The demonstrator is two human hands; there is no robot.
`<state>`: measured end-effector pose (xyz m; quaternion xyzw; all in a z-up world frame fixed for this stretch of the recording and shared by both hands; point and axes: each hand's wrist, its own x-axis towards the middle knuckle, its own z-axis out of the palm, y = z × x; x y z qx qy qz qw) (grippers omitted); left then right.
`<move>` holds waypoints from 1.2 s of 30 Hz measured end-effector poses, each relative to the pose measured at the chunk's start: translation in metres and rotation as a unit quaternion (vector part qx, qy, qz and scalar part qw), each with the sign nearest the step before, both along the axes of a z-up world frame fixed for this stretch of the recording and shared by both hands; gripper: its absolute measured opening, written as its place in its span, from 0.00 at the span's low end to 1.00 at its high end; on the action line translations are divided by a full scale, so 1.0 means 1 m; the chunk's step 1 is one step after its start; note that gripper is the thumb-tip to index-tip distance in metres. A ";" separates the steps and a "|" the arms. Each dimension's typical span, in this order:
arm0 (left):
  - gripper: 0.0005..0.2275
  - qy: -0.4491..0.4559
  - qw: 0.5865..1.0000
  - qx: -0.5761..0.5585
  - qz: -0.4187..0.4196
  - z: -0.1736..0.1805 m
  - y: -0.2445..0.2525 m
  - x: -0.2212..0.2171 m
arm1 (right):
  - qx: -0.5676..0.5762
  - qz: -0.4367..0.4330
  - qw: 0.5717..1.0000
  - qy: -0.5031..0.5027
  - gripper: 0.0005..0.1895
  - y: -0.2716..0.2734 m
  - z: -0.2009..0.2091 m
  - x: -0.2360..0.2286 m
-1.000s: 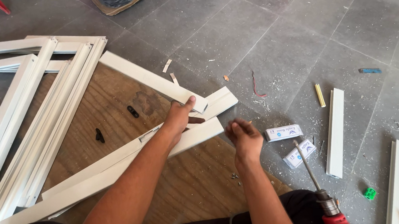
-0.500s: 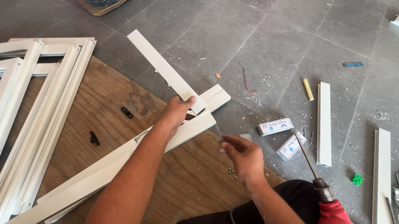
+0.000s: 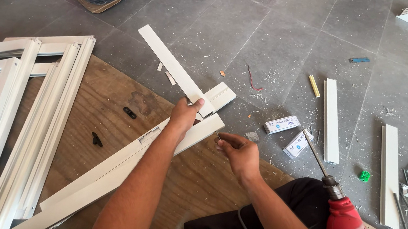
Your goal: The person assembles white window frame components on the floor. They use a red power drill to drive screws into metal hardware attached to the frame profiles, then place plastic corner connectors onto the assembled sections.
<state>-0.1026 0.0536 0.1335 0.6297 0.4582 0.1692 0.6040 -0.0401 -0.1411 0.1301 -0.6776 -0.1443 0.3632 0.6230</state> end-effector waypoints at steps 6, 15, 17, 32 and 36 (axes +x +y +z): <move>0.20 0.012 1.000 -0.001 -0.007 0.007 -0.001 -0.007 | 0.022 -0.034 0.993 0.109 0.18 0.005 -0.005 -0.005; 0.20 -0.003 1.000 -0.011 0.011 0.009 -0.008 -0.006 | 0.022 -0.079 0.989 0.123 0.17 0.018 0.006 -0.013; 0.20 -0.007 1.000 -0.009 0.013 0.008 -0.007 -0.007 | 0.008 -0.080 0.989 0.124 0.19 0.021 0.008 -0.015; 0.19 -0.010 0.999 -0.035 0.003 0.011 0.013 -0.016 | -0.495 -0.044 0.805 -0.324 0.27 -0.290 0.005 0.140; 0.19 -0.030 0.999 -0.038 0.006 0.008 0.015 -0.016 | -0.444 -0.073 0.840 -0.304 0.30 -0.295 0.014 0.129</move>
